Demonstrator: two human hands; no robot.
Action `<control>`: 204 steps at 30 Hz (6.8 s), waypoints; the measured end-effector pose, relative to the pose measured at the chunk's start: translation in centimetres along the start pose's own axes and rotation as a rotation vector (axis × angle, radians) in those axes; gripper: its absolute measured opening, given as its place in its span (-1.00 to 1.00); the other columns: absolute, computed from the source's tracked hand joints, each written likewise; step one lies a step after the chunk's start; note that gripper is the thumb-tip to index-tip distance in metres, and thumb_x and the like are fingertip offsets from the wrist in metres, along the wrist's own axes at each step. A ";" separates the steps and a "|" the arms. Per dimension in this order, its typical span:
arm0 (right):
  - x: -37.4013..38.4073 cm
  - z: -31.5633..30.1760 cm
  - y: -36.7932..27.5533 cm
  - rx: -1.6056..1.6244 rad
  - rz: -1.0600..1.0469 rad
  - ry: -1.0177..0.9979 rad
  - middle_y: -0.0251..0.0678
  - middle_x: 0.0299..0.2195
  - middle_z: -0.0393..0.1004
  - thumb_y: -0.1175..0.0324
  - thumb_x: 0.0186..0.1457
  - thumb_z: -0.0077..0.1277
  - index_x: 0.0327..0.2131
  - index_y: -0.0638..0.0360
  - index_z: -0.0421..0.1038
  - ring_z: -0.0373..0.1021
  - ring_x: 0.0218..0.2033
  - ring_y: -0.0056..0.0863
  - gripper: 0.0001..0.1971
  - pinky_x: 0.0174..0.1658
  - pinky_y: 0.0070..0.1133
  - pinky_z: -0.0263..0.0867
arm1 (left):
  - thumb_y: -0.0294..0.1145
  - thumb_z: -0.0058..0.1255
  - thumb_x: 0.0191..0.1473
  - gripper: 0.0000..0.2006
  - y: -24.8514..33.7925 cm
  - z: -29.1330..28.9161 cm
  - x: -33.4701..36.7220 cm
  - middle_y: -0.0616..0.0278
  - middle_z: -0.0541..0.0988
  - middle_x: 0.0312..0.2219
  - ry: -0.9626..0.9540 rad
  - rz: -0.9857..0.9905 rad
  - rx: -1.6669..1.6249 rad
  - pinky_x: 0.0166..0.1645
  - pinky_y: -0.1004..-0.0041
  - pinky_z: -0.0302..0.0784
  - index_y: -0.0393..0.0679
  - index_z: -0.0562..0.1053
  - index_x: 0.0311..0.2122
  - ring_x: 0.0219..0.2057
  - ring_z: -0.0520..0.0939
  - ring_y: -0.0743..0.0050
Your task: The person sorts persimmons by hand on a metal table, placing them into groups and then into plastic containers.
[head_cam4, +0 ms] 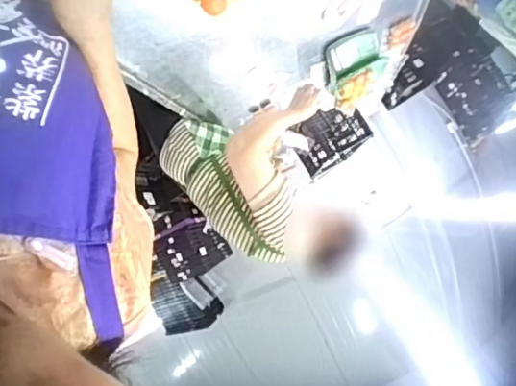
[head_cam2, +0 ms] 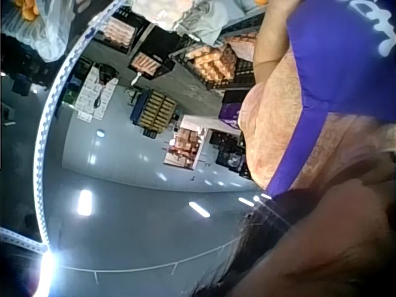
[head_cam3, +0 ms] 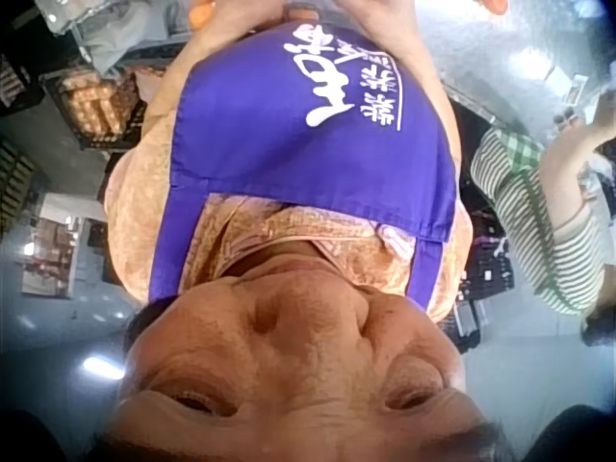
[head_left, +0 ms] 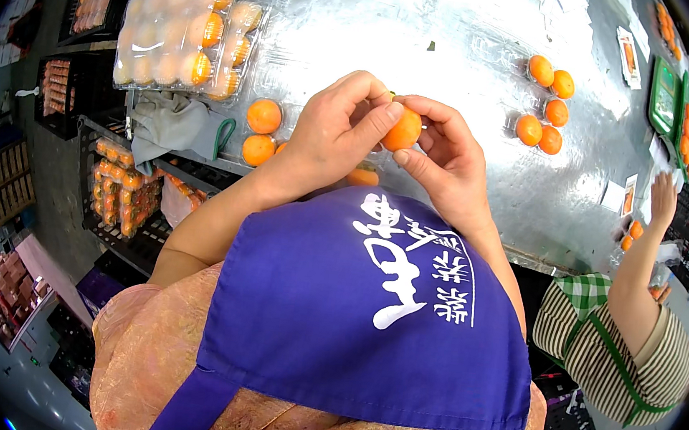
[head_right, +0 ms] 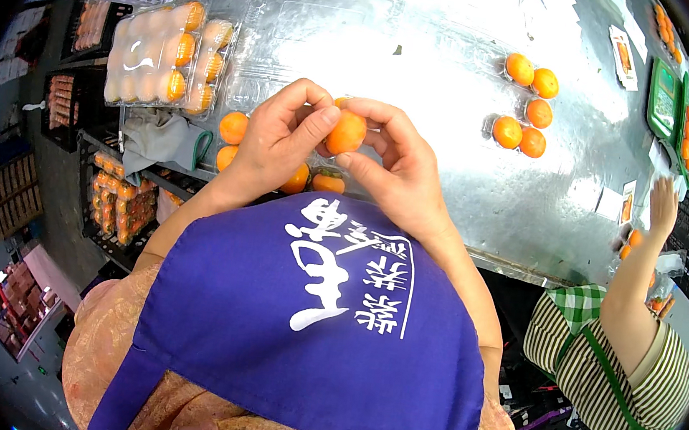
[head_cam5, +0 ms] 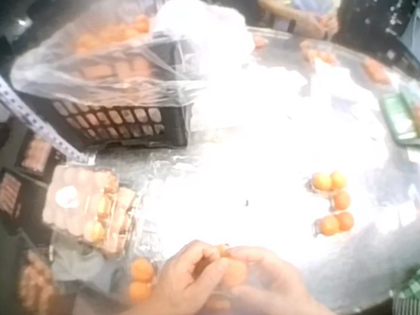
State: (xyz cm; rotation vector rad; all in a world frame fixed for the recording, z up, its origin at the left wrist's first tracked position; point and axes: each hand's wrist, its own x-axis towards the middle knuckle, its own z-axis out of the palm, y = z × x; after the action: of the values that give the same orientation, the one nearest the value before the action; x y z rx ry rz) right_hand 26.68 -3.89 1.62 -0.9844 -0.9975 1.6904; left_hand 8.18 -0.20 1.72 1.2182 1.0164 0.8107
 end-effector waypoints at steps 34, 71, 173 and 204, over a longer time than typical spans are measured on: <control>-2.6 0.1 -0.1 -0.297 -0.244 0.268 -0.28 -0.21 0.51 0.56 0.18 0.02 0.08 0.28 0.33 0.44 -0.20 -0.60 -0.63 -0.12 -0.64 0.38 | -0.58 0.12 0.15 -0.54 3.5 0.7 2.8 0.23 0.50 -0.08 -0.202 0.214 -0.134 -0.03 0.56 0.52 -0.25 0.32 0.15 -0.11 0.55 0.60; -13.5 -16.7 -11.2 -1.224 -0.799 0.645 -0.28 -0.44 0.42 0.69 -0.07 0.09 0.00 0.14 0.45 0.41 -0.48 -0.31 -0.52 -0.43 -0.43 0.34 | -0.54 0.14 0.13 -0.57 7.7 24.0 8.0 0.29 0.47 -0.07 -0.489 0.298 0.062 -0.08 0.56 0.47 -0.16 0.37 0.12 -0.10 0.50 0.62; -14.7 -21.2 -7.7 -0.836 -0.585 0.735 -0.19 -0.49 0.44 0.64 0.00 0.09 -0.07 0.28 0.42 0.41 -0.52 -0.23 -0.64 -0.45 -0.41 0.33 | -0.48 0.22 0.07 -0.47 5.1 35.5 17.3 0.24 0.50 -0.14 -0.435 0.363 0.229 -0.32 0.65 0.47 -0.20 0.30 0.15 -0.45 0.48 0.76; -18.1 -14.1 -5.4 -0.915 -0.540 0.599 -0.22 -0.45 0.42 0.57 0.06 0.08 -0.11 0.22 0.43 0.41 -0.47 -0.25 -0.72 -0.41 -0.41 0.34 | -0.49 0.05 0.18 -0.74 2.0 18.5 4.4 0.38 0.55 -0.30 -0.301 -0.041 0.200 -0.30 0.63 0.43 -0.21 0.46 -0.01 -0.38 0.50 0.73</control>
State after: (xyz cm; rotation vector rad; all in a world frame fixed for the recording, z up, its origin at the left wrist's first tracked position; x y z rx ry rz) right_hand 46.08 -16.92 4.84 -1.4893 -1.4553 0.3890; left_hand 27.13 -2.35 3.68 1.4359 0.8860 0.4822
